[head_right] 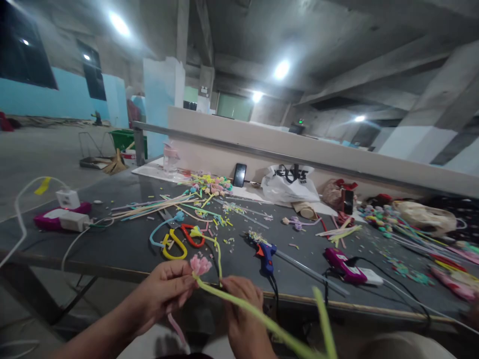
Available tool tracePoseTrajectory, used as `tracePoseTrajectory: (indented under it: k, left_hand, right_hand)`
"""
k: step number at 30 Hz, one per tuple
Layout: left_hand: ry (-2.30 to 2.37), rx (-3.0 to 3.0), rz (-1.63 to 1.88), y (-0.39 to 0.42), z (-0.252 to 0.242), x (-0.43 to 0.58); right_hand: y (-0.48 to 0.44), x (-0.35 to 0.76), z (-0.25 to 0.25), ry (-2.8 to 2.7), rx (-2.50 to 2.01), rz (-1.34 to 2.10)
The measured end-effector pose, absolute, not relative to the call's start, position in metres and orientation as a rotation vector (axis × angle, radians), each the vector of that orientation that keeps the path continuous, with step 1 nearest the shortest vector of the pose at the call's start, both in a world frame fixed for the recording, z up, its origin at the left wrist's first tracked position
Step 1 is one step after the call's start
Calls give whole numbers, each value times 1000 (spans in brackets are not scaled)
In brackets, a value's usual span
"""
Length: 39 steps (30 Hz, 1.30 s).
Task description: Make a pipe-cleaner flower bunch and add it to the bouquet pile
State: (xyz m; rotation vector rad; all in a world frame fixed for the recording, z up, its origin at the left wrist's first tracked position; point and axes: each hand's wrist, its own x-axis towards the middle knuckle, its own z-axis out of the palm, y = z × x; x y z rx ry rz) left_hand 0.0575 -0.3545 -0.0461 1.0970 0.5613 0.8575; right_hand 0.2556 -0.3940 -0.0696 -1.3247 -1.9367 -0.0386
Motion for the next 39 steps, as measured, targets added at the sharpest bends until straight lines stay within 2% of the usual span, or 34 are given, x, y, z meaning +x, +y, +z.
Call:
tracePoseTrajectory:
  k: [6, 10, 17, 25, 33, 39]
  left_hand:
    - [563, 1150, 742, -354, -47, 61]
    - [743, 1339, 665, -353, -45, 59]
    - [995, 2038, 738, -348, -38, 62]
    - [979, 2522, 970, -354, -57, 61]
    - [862, 2716, 1307, -348, -74, 55]
    - [866, 2755, 1337, -343, -87, 53]
  right_hand:
    - [-388, 224, -38, -1557, -1134, 877]
    - [-388, 216, -44, -1181, -1099, 1192]
    - [-373, 213, -74, -961, -1035, 1328]
    - [-379, 189, -59, -621, -811, 1571]
    - [-385, 183, -60, -448, -759, 1721]
    - [-379, 180, -65, -594, -793, 1563]
